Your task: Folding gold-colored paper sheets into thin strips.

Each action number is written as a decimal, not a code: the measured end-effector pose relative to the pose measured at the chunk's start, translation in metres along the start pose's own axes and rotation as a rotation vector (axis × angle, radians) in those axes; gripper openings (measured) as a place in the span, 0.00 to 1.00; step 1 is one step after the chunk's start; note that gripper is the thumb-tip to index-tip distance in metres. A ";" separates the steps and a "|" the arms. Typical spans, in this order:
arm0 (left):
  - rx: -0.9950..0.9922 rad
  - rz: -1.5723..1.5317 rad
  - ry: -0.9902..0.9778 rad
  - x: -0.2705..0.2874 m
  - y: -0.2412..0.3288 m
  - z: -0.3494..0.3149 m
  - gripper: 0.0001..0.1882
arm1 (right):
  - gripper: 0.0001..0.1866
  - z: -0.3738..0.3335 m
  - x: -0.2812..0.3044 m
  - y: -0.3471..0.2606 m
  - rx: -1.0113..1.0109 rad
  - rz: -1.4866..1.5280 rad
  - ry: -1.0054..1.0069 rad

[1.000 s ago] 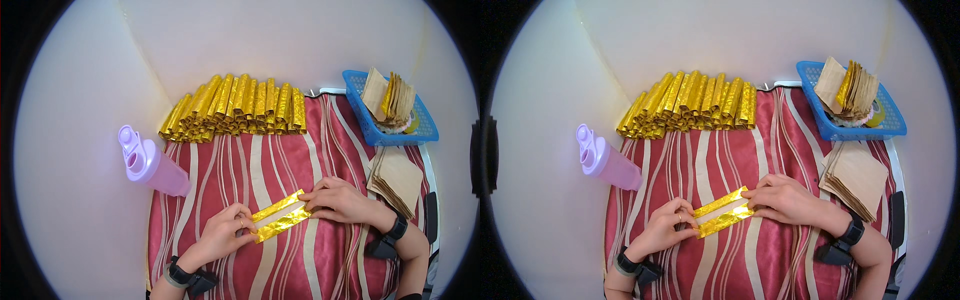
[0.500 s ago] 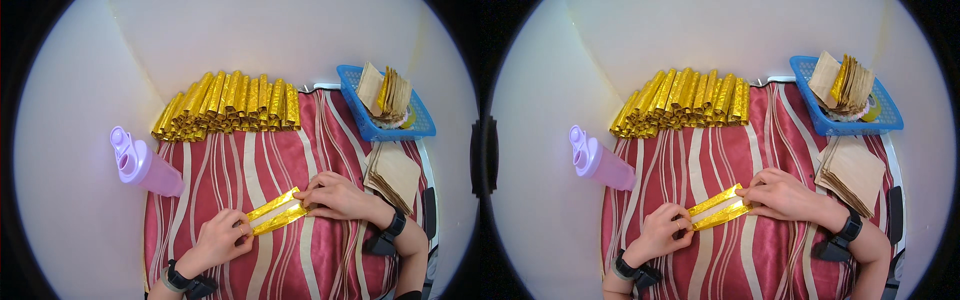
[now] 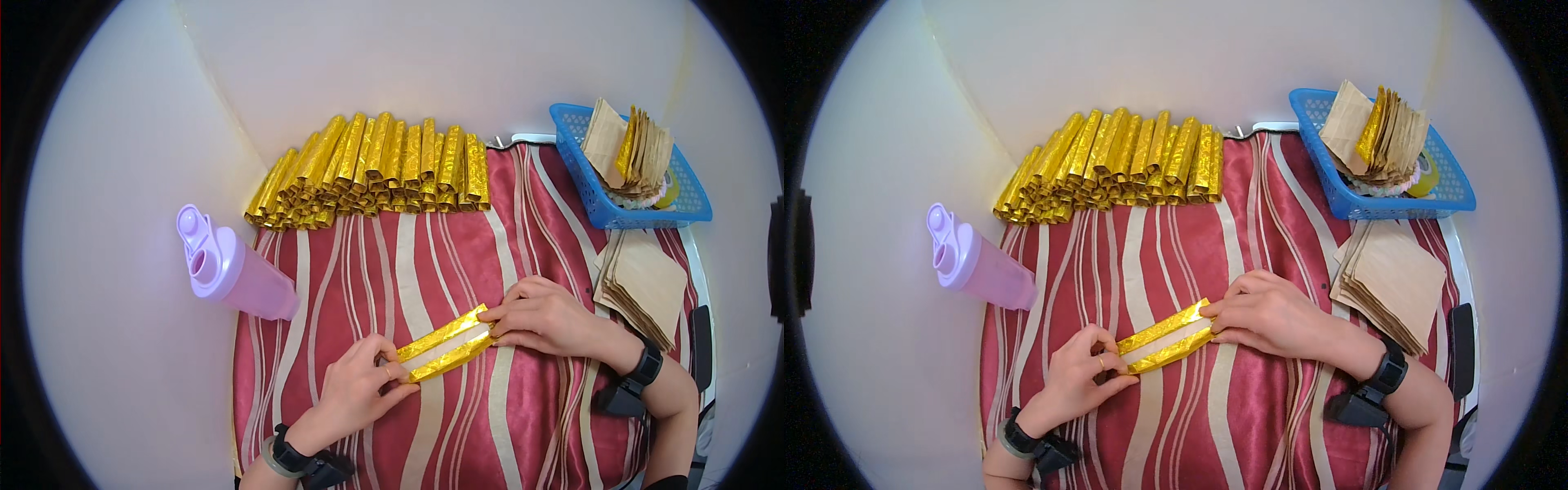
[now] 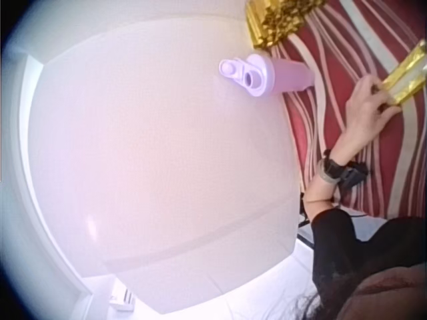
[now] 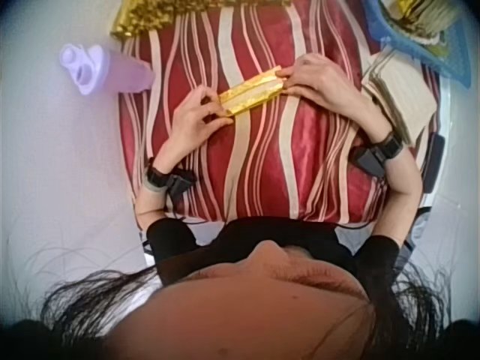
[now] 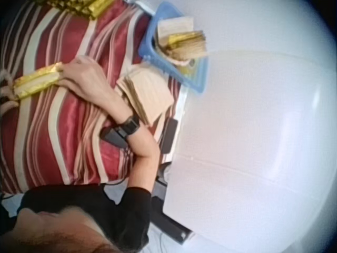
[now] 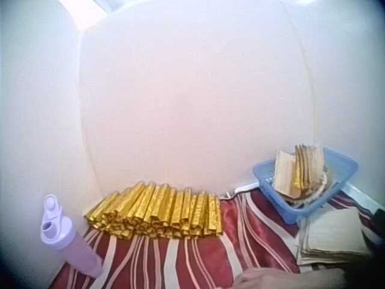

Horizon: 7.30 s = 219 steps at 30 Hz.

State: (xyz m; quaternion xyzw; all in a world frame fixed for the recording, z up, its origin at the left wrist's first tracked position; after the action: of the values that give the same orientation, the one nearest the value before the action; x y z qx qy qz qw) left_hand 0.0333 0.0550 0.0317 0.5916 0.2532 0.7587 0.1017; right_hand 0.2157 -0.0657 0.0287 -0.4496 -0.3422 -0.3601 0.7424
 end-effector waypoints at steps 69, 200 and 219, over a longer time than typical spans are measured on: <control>-0.348 0.488 0.026 -0.017 0.017 -0.004 0.25 | 0.11 0.015 -0.013 -0.003 -0.174 -0.138 0.182; -0.233 0.424 -0.112 -0.004 0.015 -0.028 0.20 | 0.56 0.031 -0.065 -0.049 0.113 -0.071 -0.320; -0.248 0.375 -0.252 0.001 0.010 -0.025 0.26 | 0.50 0.011 -0.038 -0.027 0.011 -0.210 -0.400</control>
State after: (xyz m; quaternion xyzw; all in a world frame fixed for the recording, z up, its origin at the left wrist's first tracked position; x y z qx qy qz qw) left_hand 0.0103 0.0405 0.0332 0.7011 0.0297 0.7098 0.0618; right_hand 0.1717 -0.0556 0.0123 -0.4697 -0.5294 -0.3373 0.6207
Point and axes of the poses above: each hand's wrist, its own z-axis towards the middle knuckle, its own x-axis out of the back of the hand, y = z × x, the point moved 7 cm from there along z, towards the middle knuckle, and after that the axes turned 1 degree about x, right-handed, at the moved point
